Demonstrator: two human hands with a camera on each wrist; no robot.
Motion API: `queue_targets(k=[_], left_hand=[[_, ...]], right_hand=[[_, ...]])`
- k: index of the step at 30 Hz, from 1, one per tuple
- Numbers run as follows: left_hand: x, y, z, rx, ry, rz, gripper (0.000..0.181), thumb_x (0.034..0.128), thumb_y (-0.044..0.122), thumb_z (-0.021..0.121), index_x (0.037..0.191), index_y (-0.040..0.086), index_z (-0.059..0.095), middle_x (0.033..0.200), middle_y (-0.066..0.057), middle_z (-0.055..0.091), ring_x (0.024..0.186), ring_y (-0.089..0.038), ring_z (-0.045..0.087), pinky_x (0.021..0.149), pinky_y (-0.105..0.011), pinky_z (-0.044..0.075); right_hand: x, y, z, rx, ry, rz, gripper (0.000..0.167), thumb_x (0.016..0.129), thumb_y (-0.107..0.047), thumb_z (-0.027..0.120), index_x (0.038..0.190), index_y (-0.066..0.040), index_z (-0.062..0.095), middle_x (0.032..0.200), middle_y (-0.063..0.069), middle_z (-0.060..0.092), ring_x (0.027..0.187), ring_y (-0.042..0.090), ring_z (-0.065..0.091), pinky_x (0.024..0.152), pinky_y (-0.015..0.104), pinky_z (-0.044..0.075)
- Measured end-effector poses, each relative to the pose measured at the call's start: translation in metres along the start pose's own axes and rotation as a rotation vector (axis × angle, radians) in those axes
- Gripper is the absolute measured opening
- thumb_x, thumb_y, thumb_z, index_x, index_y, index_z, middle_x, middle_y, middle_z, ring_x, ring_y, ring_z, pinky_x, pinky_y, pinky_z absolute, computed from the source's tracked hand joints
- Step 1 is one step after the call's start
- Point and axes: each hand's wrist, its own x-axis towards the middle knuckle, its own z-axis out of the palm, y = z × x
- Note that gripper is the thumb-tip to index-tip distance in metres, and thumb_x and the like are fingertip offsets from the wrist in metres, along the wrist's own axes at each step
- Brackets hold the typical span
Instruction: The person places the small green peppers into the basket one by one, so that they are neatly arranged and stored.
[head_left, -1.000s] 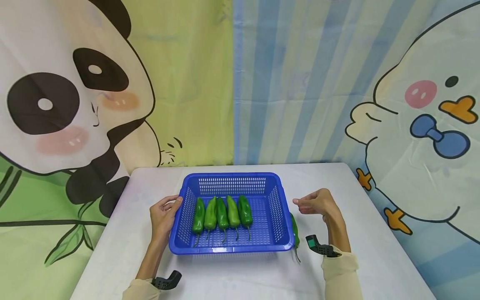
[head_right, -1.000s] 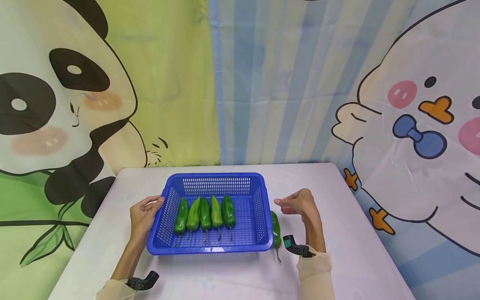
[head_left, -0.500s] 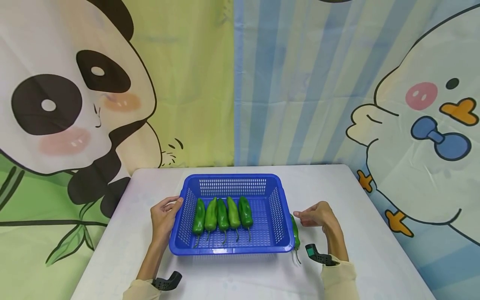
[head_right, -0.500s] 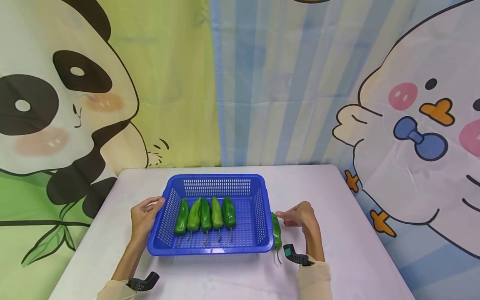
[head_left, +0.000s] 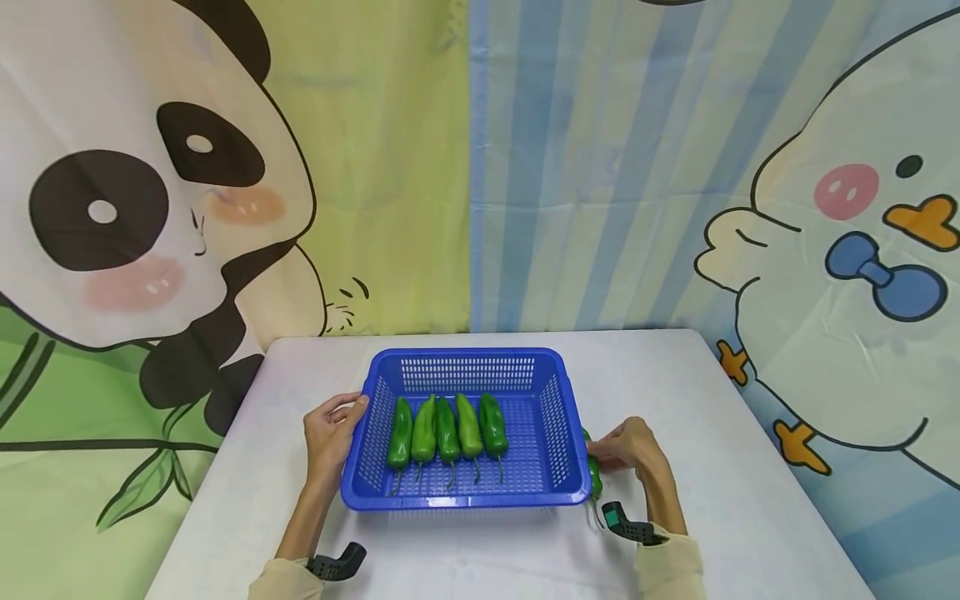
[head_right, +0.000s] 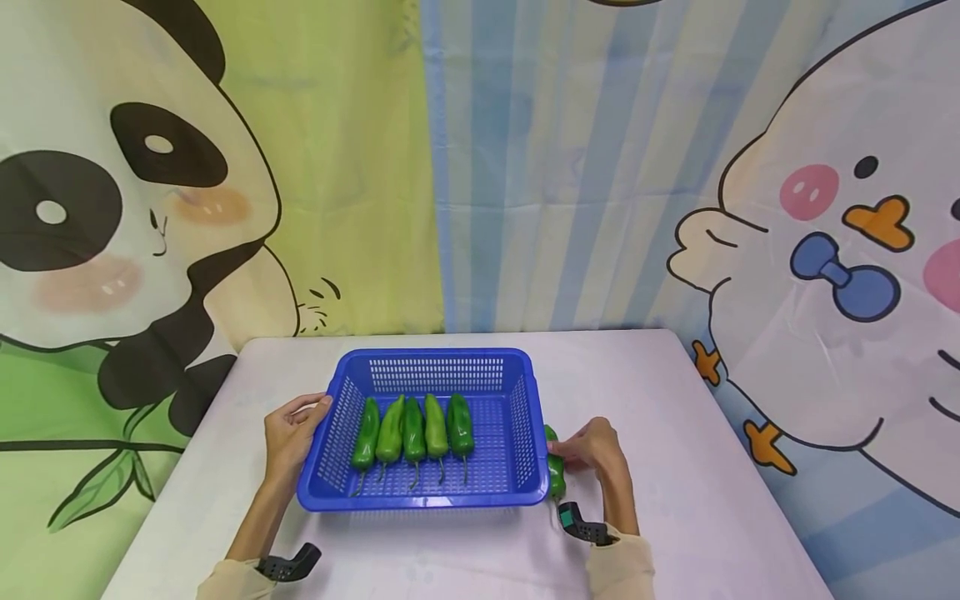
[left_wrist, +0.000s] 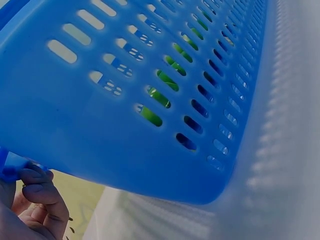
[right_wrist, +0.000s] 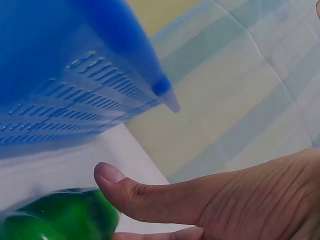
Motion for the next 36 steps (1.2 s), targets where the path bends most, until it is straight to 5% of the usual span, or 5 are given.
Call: queue_targets(k=[10,20,26,36], left_hand=[[0.0,0.001,0.004,-0.023,-0.006,0.008,0.038,0.1022,0.027,0.08,0.127,-0.002,0.076,0.078,0.008,0.079,0.066,-0.007,0.074,0.06,-0.021,0.062],[-0.002,0.0,0.002,-0.009,0.019,0.043,0.033,0.1036,0.023,0.078,0.122,-0.003,0.077,0.081,0.003,0.08,0.065,-0.008,0.075,0.06,-0.021,0.063],[0.001,0.0,0.004,-0.003,0.012,0.043,0.033,0.1035,0.025,0.078,0.122,-0.003,0.077,0.078,0.008,0.079,0.065,-0.008,0.075,0.06,-0.022,0.063],[-0.002,0.001,0.002,-0.02,0.007,0.039,0.035,0.1033,0.025,0.079,0.124,-0.003,0.077,0.085,-0.003,0.082,0.067,-0.009,0.076,0.061,-0.023,0.064]], right_hand=[[-0.004,-0.003,0.008,-0.083,0.044,-0.008,0.024,0.088,-0.006,0.086,0.098,0.01,0.071,0.083,0.019,0.079,0.069,0.025,0.079,0.077,0.043,0.066],[-0.002,-0.006,0.013,-0.067,0.052,0.015,0.019,0.087,-0.001,0.086,0.095,0.009,0.071,0.081,0.019,0.078,0.066,0.023,0.076,0.067,0.033,0.06],[0.001,0.0,0.012,-0.02,0.044,0.012,0.02,0.089,-0.002,0.085,0.094,0.009,0.07,0.084,0.022,0.079,0.069,0.028,0.079,0.071,0.04,0.067],[0.0,-0.004,0.002,0.021,0.028,0.026,0.038,0.089,-0.016,0.089,0.108,0.008,0.066,0.094,0.021,0.077,0.073,0.025,0.079,0.081,0.043,0.063]])
